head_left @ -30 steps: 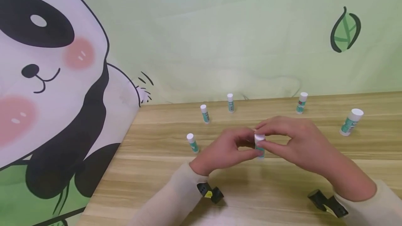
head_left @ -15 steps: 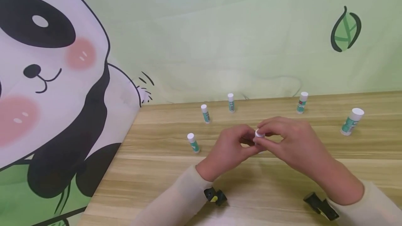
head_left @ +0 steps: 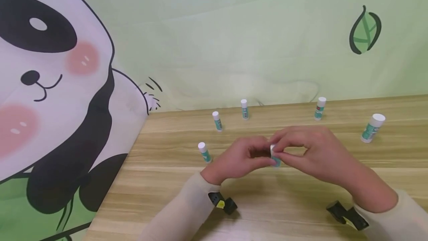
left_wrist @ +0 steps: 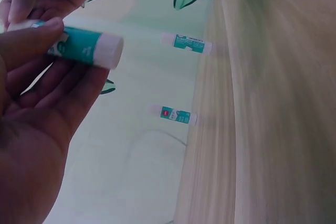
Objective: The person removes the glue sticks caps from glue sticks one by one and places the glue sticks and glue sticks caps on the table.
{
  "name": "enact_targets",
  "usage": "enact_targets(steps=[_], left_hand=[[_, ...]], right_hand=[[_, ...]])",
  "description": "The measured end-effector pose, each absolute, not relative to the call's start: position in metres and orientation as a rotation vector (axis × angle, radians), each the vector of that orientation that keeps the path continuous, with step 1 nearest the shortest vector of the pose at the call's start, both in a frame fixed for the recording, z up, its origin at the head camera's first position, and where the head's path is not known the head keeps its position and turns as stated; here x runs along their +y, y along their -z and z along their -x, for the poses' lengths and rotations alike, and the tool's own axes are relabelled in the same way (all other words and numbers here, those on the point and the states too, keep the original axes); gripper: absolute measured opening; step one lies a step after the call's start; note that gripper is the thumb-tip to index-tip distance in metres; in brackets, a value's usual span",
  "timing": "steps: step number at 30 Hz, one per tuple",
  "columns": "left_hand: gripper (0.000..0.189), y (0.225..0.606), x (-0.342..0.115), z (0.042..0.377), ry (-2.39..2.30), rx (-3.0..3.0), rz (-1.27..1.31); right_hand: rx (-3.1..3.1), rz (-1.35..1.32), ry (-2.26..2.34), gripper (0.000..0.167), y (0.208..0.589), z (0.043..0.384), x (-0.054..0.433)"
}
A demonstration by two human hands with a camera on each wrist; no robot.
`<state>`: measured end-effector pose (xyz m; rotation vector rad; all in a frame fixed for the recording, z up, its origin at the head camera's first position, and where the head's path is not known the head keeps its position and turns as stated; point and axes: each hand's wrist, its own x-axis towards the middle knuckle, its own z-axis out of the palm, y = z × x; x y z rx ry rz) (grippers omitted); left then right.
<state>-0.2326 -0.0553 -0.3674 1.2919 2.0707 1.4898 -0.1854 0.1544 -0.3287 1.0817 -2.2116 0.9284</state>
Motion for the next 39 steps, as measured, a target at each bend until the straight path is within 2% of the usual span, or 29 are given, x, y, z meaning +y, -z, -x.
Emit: enact_targets(steps=[1,5,9,11,17,23,28,39], left_hand=[[0.021,0.367,-0.056,0.232,-1.486,2.037,-1.29],[0.024,0.365,-0.058,0.232,-1.471,1.958,-1.285],[0.024,0.365,-0.057,0.232,-1.506,1.974,-1.241],[0.024,0.366,-0.056,0.232,-1.536,2.028,-1.195],[0.019,0.371,-0.051,0.231,-1.59,2.277,-1.089],[0.017,0.374,-0.046,0.227,-1.514,2.564,-1.093],[0.017,0.375,-0.045,0.225,-1.471,2.621,-1.128],[0.018,0.372,-0.049,0.229,-1.536,2.343,-1.134]], right_hand=[[-2.197,-1.111,-0.941,0.003,0.329,0.186,0.155],[-2.17,-1.183,-0.984,0.005,0.33,0.188,0.157],[-2.169,-1.159,-0.988,0.034,0.329,0.188,0.157],[-2.168,-1.114,-0.971,0.036,0.329,0.189,0.155],[-2.258,-0.892,-0.906,0.026,0.335,0.19,0.147],[-2.279,-0.757,-0.921,0.018,0.342,0.189,0.139],[-2.269,-0.754,-0.875,0.017,0.343,0.189,0.138],[-2.274,-0.904,-0.889,0.018,0.339,0.189,0.145]])
